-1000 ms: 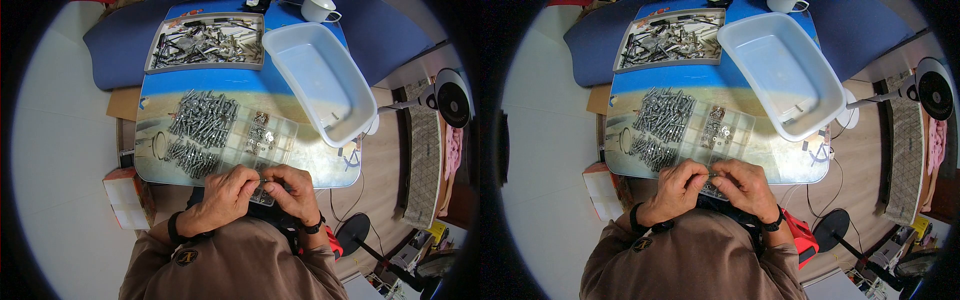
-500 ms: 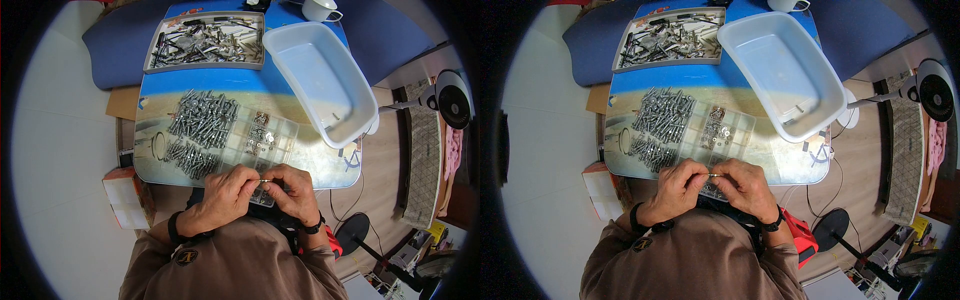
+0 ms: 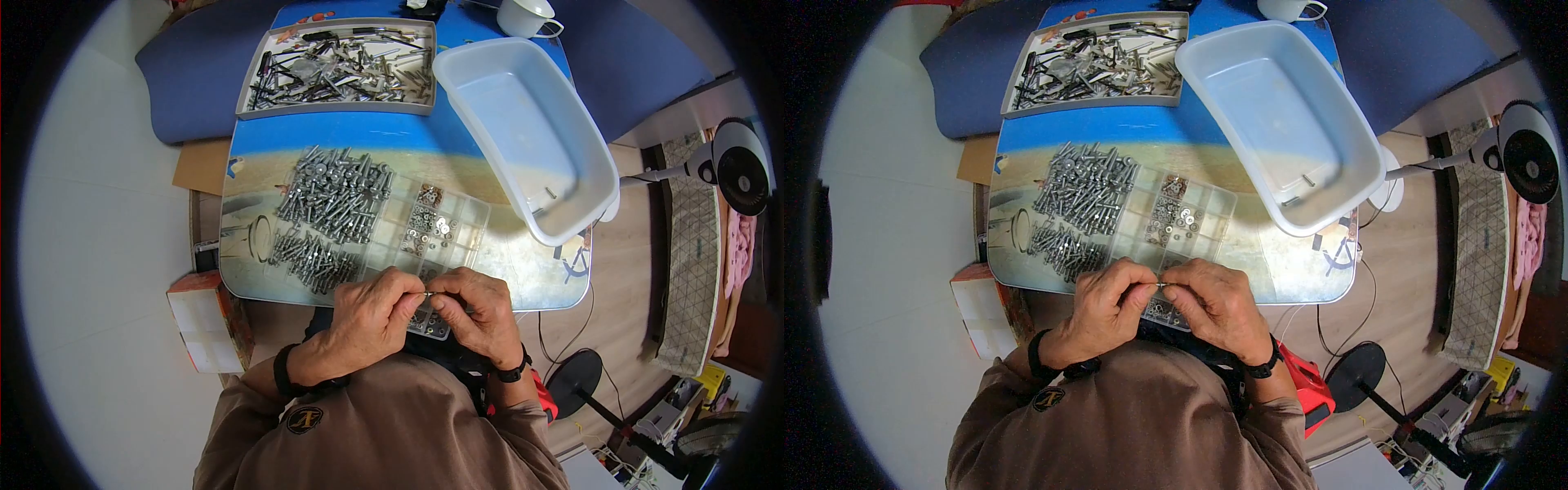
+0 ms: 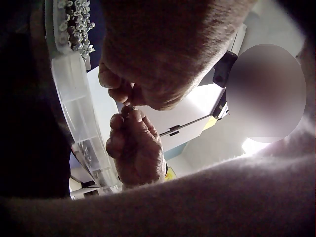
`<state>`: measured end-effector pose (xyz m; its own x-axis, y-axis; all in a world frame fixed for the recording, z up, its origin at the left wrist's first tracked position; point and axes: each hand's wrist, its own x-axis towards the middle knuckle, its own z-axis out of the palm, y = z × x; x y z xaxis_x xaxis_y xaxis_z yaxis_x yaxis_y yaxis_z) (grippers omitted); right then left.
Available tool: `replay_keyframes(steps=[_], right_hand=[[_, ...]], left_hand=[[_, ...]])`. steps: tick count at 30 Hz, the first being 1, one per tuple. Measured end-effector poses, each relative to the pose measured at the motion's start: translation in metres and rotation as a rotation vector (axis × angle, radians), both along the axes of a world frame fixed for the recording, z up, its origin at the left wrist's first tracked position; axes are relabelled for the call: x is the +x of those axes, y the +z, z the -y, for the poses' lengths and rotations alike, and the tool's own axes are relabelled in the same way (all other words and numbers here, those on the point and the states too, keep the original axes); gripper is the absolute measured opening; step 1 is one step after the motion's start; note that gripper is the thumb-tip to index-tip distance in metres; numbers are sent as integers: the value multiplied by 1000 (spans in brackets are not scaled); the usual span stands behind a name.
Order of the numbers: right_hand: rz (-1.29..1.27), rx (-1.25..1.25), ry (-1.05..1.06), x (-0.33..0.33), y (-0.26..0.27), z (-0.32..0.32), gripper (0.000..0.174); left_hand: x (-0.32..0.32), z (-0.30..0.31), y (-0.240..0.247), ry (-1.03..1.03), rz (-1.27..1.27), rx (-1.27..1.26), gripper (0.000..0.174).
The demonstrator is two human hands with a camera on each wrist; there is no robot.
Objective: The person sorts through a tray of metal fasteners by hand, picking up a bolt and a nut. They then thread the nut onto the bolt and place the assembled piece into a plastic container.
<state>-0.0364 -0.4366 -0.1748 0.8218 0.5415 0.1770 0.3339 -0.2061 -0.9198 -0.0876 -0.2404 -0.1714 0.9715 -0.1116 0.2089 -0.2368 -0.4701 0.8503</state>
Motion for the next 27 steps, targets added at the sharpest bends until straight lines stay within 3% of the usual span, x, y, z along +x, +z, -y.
replay_keyframes(steps=[10, 12, 19, 27], right_hand=[[-88, -44, -2, -2, 8, 1, 17], [26, 0, -23, -2, 2, 0, 17], [54, 5, 11, -3, 1, 0, 17], [-63, -32, -3, -8, 10, 1, 17]], left_hand=[[0, -1, 4, -10, -10, 8, 11], [-1, -1, 4, -7, 5, 13, 11], [-3, -1, 4, 1, 16, 10, 10], [-5, -1, 4, -13, 17, 7, 10]])
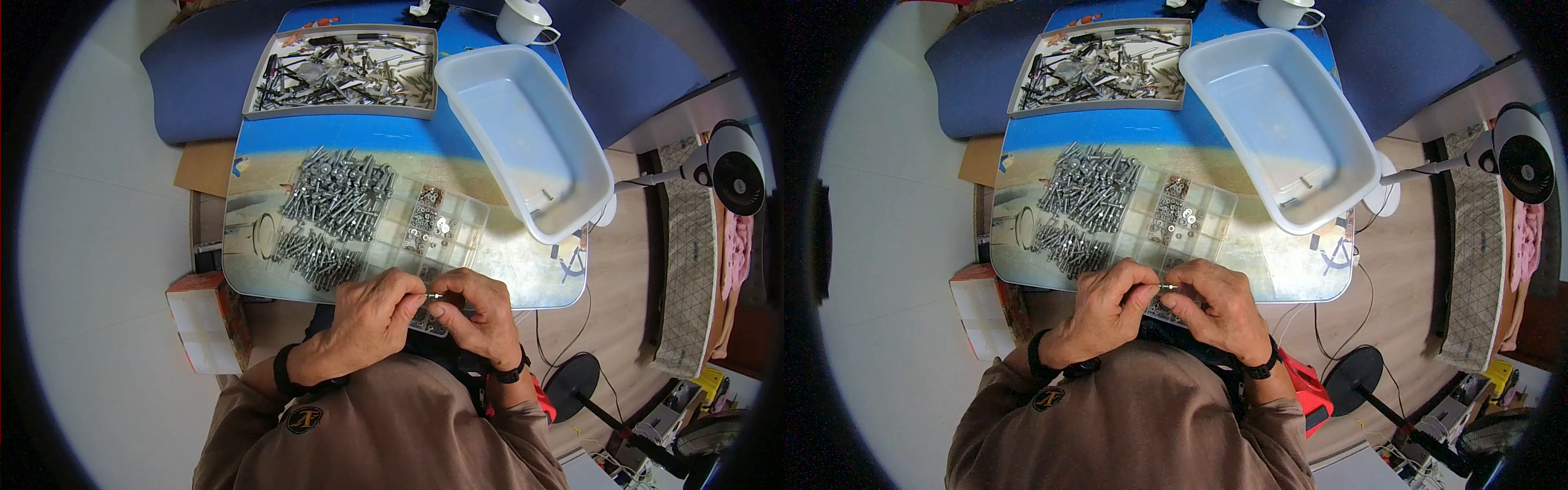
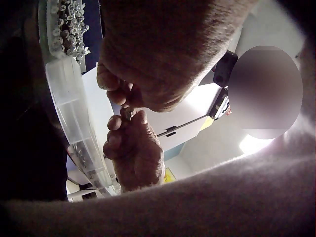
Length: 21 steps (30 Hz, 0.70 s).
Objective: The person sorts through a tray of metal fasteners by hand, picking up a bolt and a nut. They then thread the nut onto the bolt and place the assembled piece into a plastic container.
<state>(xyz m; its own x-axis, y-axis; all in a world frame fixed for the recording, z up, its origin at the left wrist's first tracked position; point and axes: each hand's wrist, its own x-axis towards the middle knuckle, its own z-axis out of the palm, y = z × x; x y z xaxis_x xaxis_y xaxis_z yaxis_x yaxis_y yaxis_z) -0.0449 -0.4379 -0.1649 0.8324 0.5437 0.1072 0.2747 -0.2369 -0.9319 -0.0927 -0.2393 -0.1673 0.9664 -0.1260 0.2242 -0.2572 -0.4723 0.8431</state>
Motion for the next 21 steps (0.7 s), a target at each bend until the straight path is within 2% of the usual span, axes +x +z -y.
replay_keyframes(steps=[9, 12, 21], right_hand=[[105, 3, 18, 0, -9, 1, 16], [27, -4, 13, 0, -6, 2, 15], [40, 1, 25, 6, -8, 3, 16]], left_hand=[[-2, 2, -3, 7, -6, -11, 9], [-1, 1, -5, 4, -18, -12, 9], [4, 2, -6, -3, -50, -32, 8]])
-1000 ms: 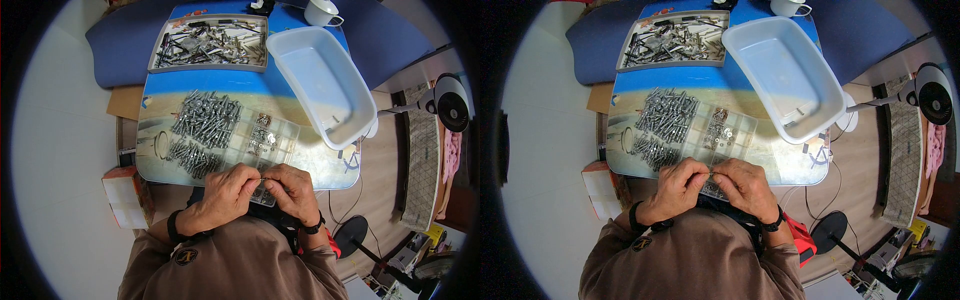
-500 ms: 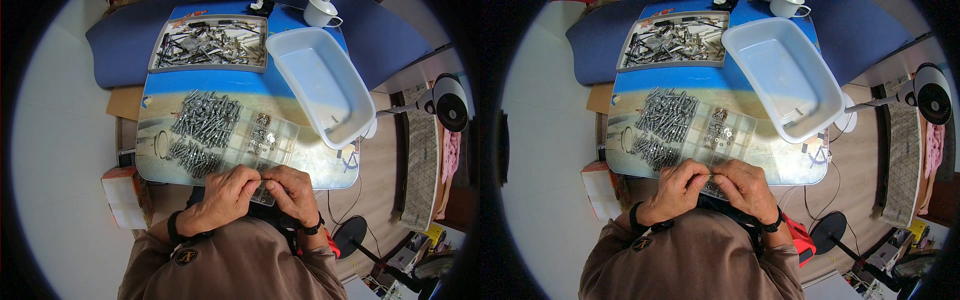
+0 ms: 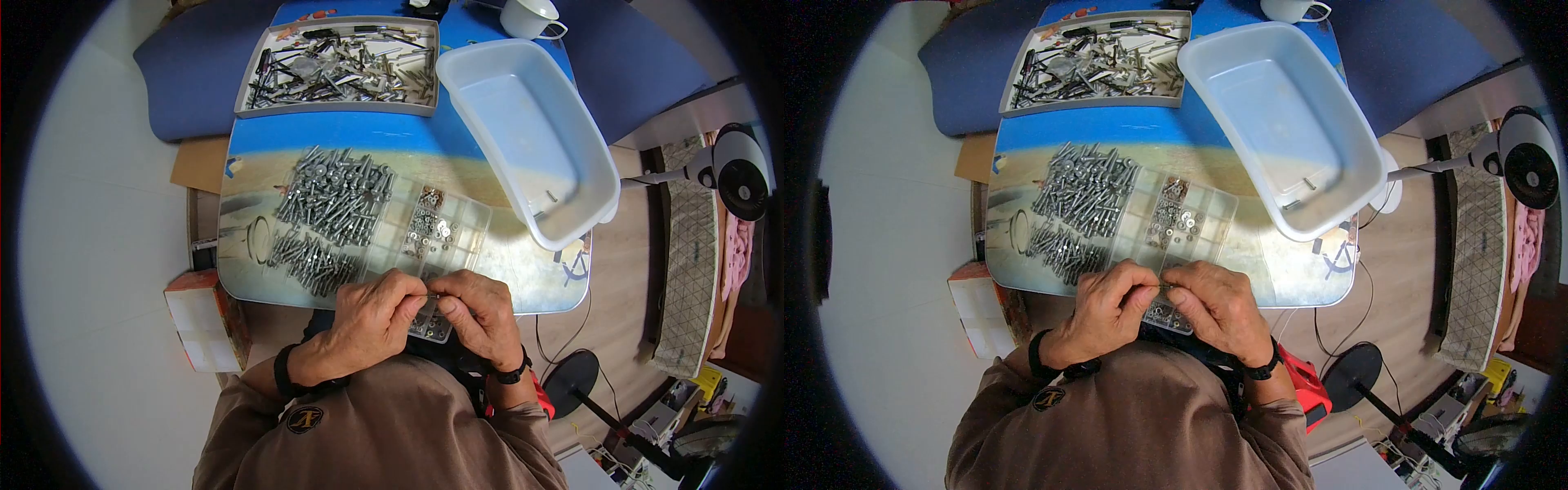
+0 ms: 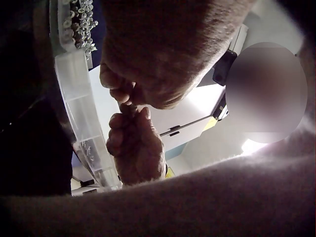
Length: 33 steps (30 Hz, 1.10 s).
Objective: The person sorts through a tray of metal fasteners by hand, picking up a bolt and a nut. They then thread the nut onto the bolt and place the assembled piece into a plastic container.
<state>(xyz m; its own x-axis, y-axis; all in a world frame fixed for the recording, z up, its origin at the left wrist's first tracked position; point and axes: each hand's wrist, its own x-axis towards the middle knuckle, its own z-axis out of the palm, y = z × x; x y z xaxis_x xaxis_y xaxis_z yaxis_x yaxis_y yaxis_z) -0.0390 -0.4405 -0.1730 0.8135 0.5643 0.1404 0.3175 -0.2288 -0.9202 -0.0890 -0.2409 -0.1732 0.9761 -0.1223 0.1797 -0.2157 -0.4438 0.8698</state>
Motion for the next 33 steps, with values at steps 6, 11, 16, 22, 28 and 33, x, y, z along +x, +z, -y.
replay_keyframes(steps=[6, 11, 16, 22, 28, 33], right_hand=[[-19, -99, 3, 5, 6, -1, 14], [-54, -137, -36, 3, 6, 0, 18], [-6, -100, -8, 5, 4, -1, 24], [115, -137, -4, 5, 10, -7, 19], [108, -156, -60, -2, 32, -16, 18], [3, -228, -72, -10, 48, -19, 25]], left_hand=[[3, 0, -4, 29, -22, -3, 8], [4, -1, -9, 28, -100, -2, 6], [6, -2, -14, 57, -33, -21, 7], [6, -6, -10, 48, -77, -60, 12], [6, -2, -13, 36, 104, -156, 23], [5, -3, -17, 21, 166, -192, 24]])
